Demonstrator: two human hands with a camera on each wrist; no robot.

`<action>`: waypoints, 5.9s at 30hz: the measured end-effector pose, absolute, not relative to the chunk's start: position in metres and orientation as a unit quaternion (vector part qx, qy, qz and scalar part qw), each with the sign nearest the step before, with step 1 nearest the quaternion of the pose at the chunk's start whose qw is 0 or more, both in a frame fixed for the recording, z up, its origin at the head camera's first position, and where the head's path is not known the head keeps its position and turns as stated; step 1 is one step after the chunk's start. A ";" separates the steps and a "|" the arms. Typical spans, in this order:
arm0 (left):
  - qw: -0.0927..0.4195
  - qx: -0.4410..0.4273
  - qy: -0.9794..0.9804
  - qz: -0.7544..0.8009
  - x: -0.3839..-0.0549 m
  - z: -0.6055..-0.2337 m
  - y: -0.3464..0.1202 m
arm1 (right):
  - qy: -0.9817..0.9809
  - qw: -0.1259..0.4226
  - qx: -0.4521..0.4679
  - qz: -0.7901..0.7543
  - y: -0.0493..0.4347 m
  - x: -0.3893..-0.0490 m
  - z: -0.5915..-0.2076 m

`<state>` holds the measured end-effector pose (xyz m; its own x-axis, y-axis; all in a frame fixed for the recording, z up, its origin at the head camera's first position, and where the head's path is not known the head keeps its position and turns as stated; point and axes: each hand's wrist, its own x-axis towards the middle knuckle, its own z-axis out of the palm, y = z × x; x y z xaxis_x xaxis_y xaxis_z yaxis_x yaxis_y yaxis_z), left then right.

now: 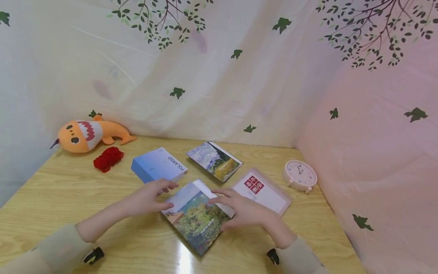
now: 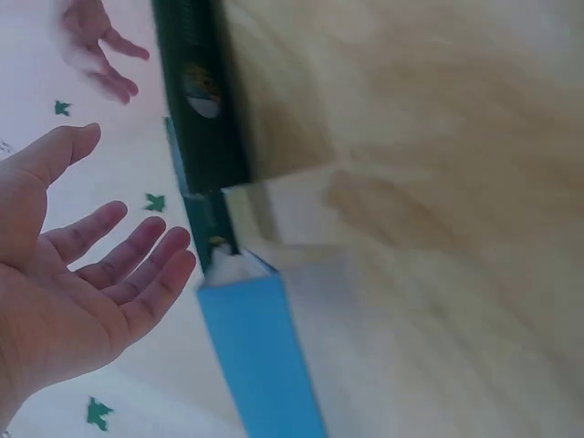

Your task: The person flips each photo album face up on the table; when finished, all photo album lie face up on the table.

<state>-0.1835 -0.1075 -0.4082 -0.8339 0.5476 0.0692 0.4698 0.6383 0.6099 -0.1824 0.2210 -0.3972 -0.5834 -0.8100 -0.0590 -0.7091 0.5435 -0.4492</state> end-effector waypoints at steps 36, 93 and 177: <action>0.134 0.442 0.855 0.235 -0.207 -0.412 0.024 | 0.941 0.100 -0.184 -0.267 0.356 -0.231 -0.405; 0.192 0.464 0.842 0.196 -0.247 -0.441 0.025 | 0.902 0.161 -0.127 -0.381 0.394 -0.256 -0.405; 0.089 0.397 0.805 0.431 -0.262 -0.393 0.030 | 0.648 0.288 -0.452 -0.541 0.345 -0.195 -0.371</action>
<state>-0.2621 0.0303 -0.3926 -0.6688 0.7162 0.1996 0.5636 0.3132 0.7644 -0.1947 0.3446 -0.3710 -0.4259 -0.8974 0.1151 -0.2728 0.0061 -0.9621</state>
